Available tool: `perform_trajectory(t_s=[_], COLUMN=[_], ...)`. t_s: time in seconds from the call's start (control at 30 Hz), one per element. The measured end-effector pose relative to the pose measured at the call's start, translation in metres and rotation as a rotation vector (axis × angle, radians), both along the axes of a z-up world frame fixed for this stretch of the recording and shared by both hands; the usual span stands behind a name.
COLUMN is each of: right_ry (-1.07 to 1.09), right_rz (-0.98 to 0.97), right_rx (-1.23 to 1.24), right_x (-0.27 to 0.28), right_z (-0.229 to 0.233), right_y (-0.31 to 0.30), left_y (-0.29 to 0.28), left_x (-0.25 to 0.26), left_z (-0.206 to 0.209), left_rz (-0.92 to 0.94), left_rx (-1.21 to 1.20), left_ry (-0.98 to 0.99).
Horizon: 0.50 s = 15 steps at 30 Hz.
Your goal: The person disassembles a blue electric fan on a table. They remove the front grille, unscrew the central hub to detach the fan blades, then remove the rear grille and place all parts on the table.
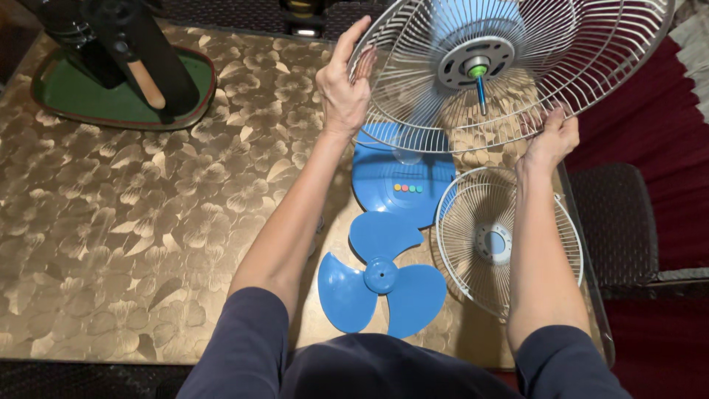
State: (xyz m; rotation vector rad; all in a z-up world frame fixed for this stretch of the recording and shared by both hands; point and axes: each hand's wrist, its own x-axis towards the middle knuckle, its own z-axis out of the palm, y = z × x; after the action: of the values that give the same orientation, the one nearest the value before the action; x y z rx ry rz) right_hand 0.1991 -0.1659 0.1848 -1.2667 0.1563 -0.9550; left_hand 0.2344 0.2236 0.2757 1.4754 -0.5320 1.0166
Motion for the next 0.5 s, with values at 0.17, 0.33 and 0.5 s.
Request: perform_trajectory(t_s=[0.17, 0.33, 0.5], right_ry=[0.144, 0.135, 0.192], right_rz=[-0.100, -0.021, 0.088], right_rx=[-0.055, 0.110, 0.137], right_x=[-0.004, -0.012, -0.034], right_z=[-0.026, -0.069, -0.089], right_y=[-0.006, 0.023, 0.085], left_y=[0.005, 0.017, 0.030], left_x=[-0.003, -0.009, -0.012], left_z=[-0.005, -0.032, -0.063], left_rz=[-0.006, -0.058, -0.078], left_rx=[0.027, 0.031, 0.032], left_ry=[0.179, 0.370, 0.358])
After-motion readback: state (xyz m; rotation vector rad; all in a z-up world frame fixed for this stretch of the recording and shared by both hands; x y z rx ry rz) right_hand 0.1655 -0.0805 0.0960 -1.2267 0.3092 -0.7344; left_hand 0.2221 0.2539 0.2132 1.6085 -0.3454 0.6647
